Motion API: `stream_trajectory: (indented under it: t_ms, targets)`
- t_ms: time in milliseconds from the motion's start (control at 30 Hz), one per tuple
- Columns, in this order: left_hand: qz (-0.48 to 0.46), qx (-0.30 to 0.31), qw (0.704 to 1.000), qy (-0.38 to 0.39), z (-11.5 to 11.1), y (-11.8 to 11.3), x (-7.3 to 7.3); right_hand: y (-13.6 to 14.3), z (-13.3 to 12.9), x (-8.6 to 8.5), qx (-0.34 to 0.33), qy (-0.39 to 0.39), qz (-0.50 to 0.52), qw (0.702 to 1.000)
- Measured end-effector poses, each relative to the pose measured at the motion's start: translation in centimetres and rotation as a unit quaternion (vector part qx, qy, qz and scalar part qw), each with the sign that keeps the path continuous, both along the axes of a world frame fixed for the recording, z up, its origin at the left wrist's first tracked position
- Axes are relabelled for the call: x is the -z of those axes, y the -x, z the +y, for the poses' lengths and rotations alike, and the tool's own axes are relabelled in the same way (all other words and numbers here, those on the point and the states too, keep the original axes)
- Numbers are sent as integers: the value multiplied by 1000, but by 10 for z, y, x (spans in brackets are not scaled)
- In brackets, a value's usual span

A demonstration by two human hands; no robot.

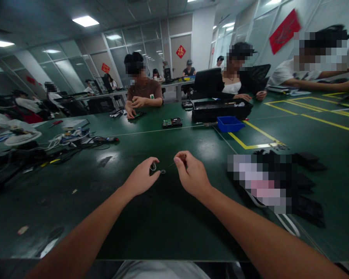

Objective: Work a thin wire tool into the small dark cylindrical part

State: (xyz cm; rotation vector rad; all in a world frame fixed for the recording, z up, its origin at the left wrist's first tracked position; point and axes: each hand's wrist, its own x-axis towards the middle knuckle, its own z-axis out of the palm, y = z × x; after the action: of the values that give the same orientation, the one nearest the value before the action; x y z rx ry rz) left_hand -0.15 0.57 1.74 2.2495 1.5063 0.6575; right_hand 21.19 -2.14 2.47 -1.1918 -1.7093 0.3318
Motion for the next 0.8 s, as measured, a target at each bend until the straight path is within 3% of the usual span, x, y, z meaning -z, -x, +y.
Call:
stream_trajectory:
  t_ms: [200,400,500,633,800]
  targets:
    - [180,49,982,33,12,-6,0,1,0,1,-4,3,-1,1000]
    - [211,70,975,30,22,-9,5,1,1,0,-9,-1,-4,1000]
    - [158,59,984,51,26,-1,5,1,1,0,-8,1,-4,1000]
    - [7,54,993,105,33,19,0,1,0,-1,-10,8,3,1000]
    - [-210,-1,958,196,40,57,-14,1,1,-1,-11,14,8,1000]
